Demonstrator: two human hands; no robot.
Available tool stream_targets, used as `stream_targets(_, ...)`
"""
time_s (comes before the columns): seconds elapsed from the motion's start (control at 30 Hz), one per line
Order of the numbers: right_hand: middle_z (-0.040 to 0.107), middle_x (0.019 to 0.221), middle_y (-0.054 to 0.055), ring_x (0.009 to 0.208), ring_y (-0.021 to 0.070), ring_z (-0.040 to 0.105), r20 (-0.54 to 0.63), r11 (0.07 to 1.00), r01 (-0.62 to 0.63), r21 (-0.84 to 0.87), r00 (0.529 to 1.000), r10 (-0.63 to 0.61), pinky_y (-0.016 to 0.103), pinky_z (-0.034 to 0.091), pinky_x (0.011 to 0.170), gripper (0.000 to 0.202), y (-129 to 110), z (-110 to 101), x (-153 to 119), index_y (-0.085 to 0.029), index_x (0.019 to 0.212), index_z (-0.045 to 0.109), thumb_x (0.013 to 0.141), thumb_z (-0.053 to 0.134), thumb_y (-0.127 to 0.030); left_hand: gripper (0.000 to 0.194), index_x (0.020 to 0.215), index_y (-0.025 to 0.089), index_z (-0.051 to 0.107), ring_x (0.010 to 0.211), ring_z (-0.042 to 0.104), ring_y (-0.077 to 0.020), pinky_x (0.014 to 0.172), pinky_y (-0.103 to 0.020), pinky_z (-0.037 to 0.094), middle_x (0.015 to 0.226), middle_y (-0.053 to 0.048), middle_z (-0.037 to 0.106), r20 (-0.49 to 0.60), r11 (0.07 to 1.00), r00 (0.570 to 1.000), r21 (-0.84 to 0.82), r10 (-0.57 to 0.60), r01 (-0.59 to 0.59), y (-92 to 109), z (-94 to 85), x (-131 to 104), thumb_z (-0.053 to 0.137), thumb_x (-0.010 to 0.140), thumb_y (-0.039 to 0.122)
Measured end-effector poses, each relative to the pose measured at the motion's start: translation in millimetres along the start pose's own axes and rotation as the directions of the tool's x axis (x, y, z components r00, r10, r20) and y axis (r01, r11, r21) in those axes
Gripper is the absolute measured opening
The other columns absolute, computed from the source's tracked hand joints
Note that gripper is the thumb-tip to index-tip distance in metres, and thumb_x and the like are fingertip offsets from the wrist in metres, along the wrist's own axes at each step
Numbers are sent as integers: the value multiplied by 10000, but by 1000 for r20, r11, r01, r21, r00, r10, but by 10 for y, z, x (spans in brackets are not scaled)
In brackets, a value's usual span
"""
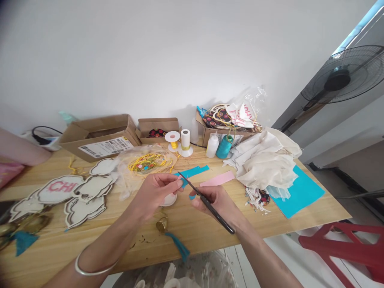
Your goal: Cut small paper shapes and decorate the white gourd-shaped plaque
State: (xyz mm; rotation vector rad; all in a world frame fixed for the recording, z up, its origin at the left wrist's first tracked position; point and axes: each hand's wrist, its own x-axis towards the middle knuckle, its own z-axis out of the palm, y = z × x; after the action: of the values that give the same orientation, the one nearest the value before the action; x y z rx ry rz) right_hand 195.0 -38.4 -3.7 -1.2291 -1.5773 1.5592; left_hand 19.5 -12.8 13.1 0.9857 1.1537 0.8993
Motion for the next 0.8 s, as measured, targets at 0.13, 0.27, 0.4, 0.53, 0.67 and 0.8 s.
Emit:
stream_targets(0.13,287,547,-51,477,58,217,31,999,1,33,1000,-2,224,146,439,545,-27,-19,5,-102,813,614,666,570,-625,107,593,190,704,403,469,-83,385,-197,263,512,-4,648,13,1000,1000,-7,-11,11,26,-2,-4,708,581,297)
stream_targets(0.27,295,558,-48,479,59,229,42,999,-8,48,999,6,222,148,438,565,-27,-25,0,-95,832,610,668,560,-633,95,577,193,695,392,450,-73,381,-196,249,500,4,639,23,1000,999,-10,-25,25,31,0,-5,696,596,286)
stream_targets(0.4,313,572,-38,513,72,250,46,1000,-17,26,999,15,223,164,454,572,-17,-44,3,-94,827,613,653,572,-637,103,555,189,684,380,425,-68,375,-195,238,471,8,619,38,1000,999,-7,-25,26,25,-8,9,697,598,282)
stream_targets(0.53,320,580,-35,525,76,253,51,1000,-26,13,998,25,224,175,460,548,-4,-73,8,-105,831,614,656,579,-623,123,562,187,686,376,422,-69,362,-194,235,472,4,617,58,999,998,34,-10,8,27,-31,27,690,613,299)
stream_targets(0.67,320,576,-37,522,73,249,68,1000,-21,20,998,20,223,176,459,530,8,-92,8,-106,843,615,663,587,-605,103,560,192,693,392,469,-84,375,-195,286,478,-4,630,84,999,996,35,-6,3,39,-44,42,698,594,288)
stream_targets(0.8,318,563,-40,505,66,242,68,999,-21,28,997,19,219,167,445,541,21,-94,9,-101,840,628,657,590,-609,70,558,196,697,404,497,-93,398,-203,322,481,-2,634,106,1000,994,23,-9,7,42,-44,55,696,589,259)
